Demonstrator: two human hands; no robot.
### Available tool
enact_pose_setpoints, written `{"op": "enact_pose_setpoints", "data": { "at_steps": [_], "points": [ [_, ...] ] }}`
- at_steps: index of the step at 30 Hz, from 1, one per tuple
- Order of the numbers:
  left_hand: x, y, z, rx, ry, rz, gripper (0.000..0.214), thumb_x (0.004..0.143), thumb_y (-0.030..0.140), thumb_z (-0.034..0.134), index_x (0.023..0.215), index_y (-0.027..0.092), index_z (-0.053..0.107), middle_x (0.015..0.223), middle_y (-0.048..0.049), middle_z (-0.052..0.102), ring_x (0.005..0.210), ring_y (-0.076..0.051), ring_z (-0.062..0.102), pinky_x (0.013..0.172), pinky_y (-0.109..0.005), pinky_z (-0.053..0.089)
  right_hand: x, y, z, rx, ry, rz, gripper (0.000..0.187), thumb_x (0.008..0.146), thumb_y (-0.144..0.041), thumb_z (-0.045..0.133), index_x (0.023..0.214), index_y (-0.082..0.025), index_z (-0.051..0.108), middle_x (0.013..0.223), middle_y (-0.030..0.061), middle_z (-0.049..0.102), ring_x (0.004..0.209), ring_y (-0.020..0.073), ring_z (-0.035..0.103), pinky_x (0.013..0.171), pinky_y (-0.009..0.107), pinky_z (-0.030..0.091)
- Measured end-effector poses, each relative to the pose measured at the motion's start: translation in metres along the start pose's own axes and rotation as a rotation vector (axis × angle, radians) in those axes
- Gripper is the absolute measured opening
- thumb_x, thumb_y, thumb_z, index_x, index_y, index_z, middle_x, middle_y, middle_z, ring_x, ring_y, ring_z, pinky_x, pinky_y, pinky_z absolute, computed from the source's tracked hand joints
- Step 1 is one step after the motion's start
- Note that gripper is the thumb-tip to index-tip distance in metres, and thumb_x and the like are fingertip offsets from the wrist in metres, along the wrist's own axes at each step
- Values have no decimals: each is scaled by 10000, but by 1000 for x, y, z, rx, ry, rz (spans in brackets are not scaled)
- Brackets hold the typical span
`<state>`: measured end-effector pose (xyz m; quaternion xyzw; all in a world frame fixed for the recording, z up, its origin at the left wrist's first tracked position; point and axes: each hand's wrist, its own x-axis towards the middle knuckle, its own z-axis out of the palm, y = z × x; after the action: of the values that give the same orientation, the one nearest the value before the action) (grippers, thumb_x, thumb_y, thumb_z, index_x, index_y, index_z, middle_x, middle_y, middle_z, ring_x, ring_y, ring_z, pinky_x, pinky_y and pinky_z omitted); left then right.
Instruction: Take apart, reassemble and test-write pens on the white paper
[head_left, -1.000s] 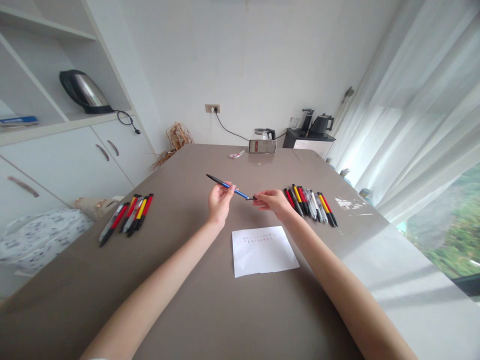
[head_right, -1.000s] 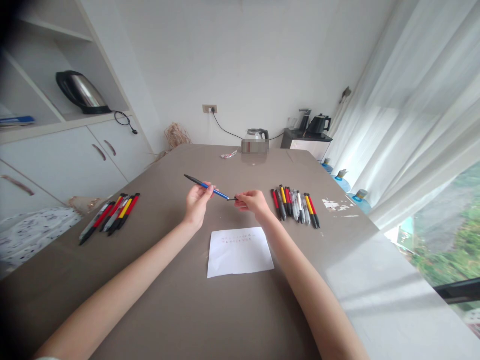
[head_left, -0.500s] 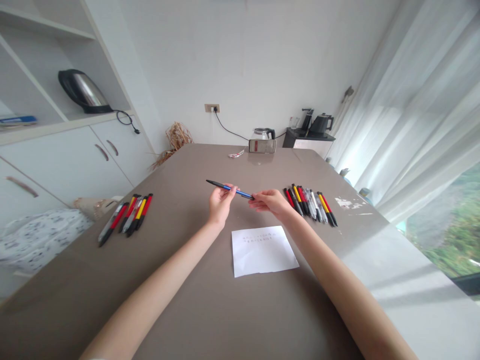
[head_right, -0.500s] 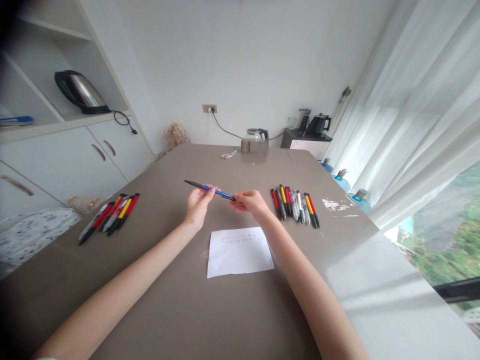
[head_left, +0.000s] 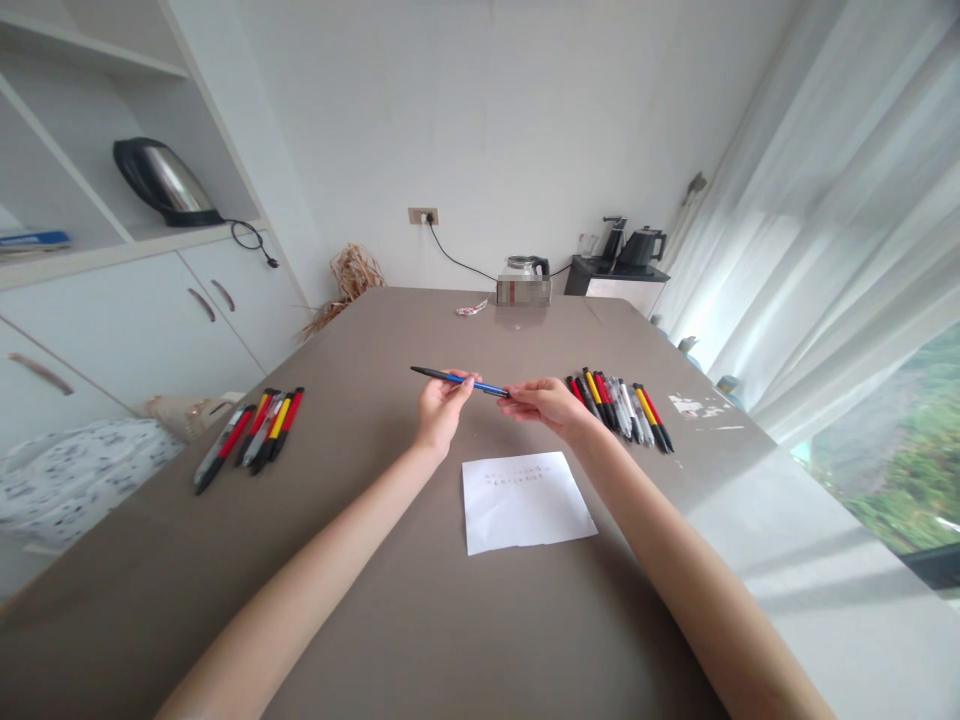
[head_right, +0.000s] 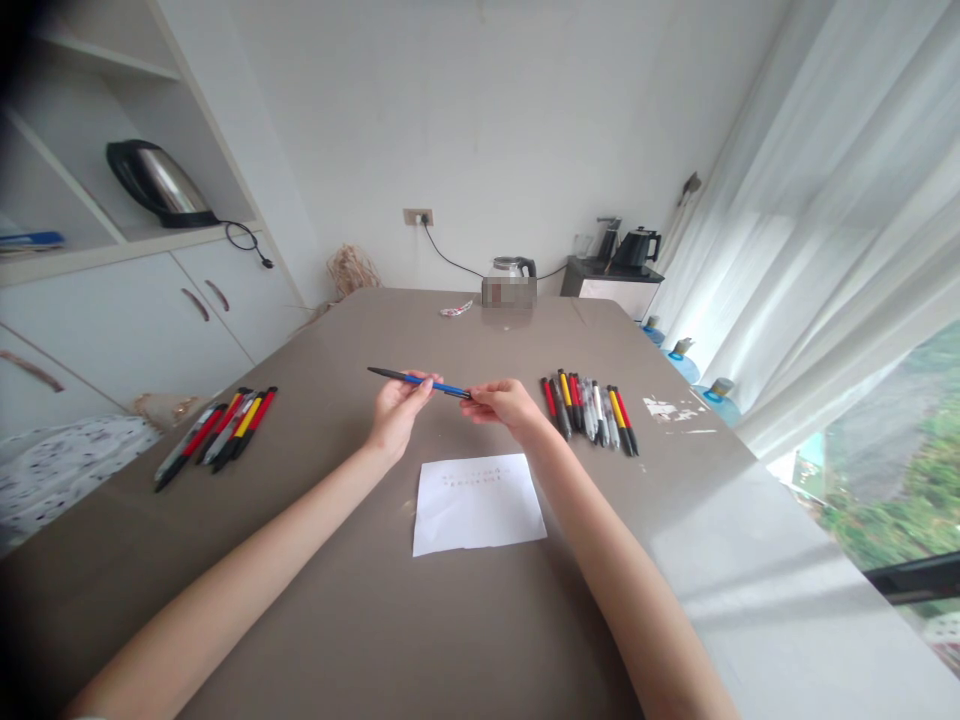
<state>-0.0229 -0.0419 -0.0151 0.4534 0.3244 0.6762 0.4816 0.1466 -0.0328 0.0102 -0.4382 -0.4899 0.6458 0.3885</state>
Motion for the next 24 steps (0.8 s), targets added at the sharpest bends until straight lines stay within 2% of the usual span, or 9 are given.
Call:
{"op": "enact_pose_setpoints", "data": {
  "at_steps": [24],
  "points": [
    [-6,2,0,-40,-108,-35,234,677,199,605,842,175,442,919,-57,626,937,-162,576,915,-388,367,0,-2,0,38,-46,61,99,768,-89,500,787,-56,591,694,112,658,533,99,603,511,169,502]
  ]
}}
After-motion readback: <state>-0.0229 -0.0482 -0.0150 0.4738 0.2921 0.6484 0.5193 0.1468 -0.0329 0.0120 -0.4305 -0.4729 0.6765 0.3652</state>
